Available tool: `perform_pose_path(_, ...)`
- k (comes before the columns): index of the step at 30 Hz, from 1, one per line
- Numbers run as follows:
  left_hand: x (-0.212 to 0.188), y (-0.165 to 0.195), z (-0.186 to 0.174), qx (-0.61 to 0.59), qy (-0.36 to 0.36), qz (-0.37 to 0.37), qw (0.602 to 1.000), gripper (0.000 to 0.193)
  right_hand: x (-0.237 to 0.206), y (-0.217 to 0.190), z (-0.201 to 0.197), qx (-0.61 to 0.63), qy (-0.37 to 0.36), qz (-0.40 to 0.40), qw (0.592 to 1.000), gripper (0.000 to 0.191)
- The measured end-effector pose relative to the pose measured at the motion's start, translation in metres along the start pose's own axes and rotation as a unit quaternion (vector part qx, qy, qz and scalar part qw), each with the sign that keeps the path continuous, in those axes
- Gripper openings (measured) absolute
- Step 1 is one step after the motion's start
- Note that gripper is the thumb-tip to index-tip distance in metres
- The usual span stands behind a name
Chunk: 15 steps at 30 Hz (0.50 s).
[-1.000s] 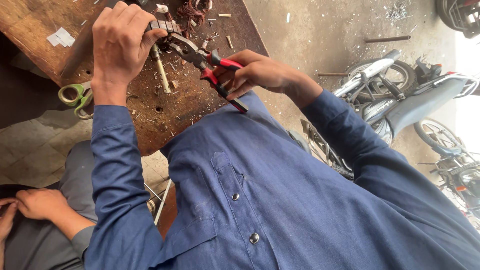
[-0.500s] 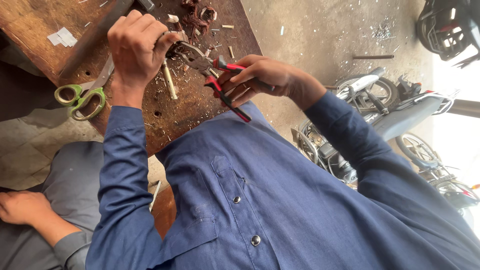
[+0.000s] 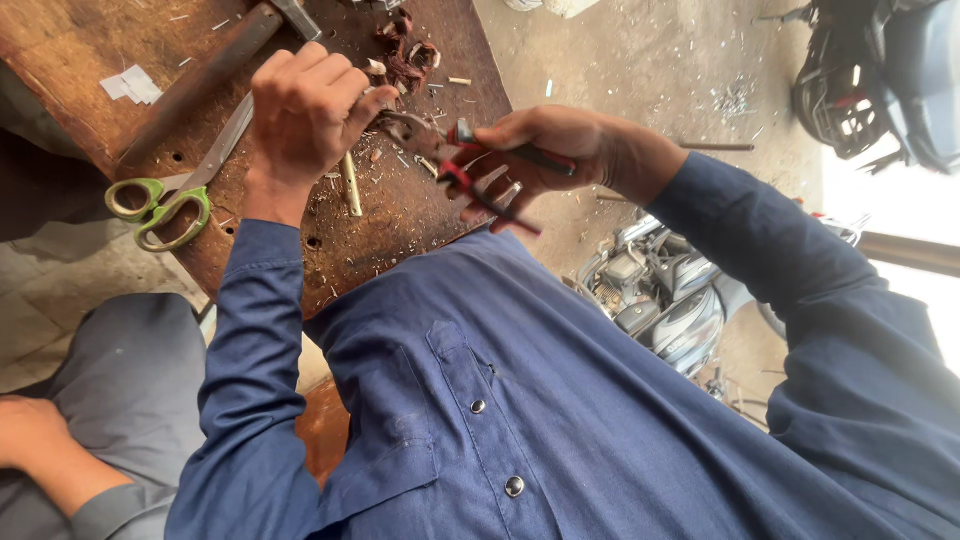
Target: The person uses pliers to pull and cut copper windings from a motor stator core. They repeatedly grip the wires, pull them out of the slots, and cut them, leaving a pile of copper scraps on the table.
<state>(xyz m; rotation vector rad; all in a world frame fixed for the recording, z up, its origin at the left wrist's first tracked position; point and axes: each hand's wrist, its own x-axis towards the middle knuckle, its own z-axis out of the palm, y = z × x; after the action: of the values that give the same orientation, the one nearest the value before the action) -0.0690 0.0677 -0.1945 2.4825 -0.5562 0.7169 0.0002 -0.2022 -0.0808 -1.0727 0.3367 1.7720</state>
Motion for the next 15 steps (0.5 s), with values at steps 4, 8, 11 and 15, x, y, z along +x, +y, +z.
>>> perform_pose_path(4,-0.003,0.005,-0.002,0.010,-0.005,-0.010,1.000,0.051,0.021,0.008,-0.002,-0.059,0.037,0.016,0.997,0.047)
perform_pose_path(8,0.002,-0.001,-0.007,0.002,0.007,-0.007,1.000,0.049,0.018,0.016,-0.013,-0.011,-0.003,-0.032,0.999,0.047)
perform_pose_path(11,0.009,-0.002,-0.009,0.033,-0.011,0.016,0.999,0.054,0.016,0.024,-0.007,0.021,0.059,-0.028,0.998,0.046)
perform_pose_path(15,0.015,-0.002,-0.014,0.018,0.005,0.020,1.000,0.051,0.013,0.030,0.004,0.104,0.006,-0.016,0.994,0.055)
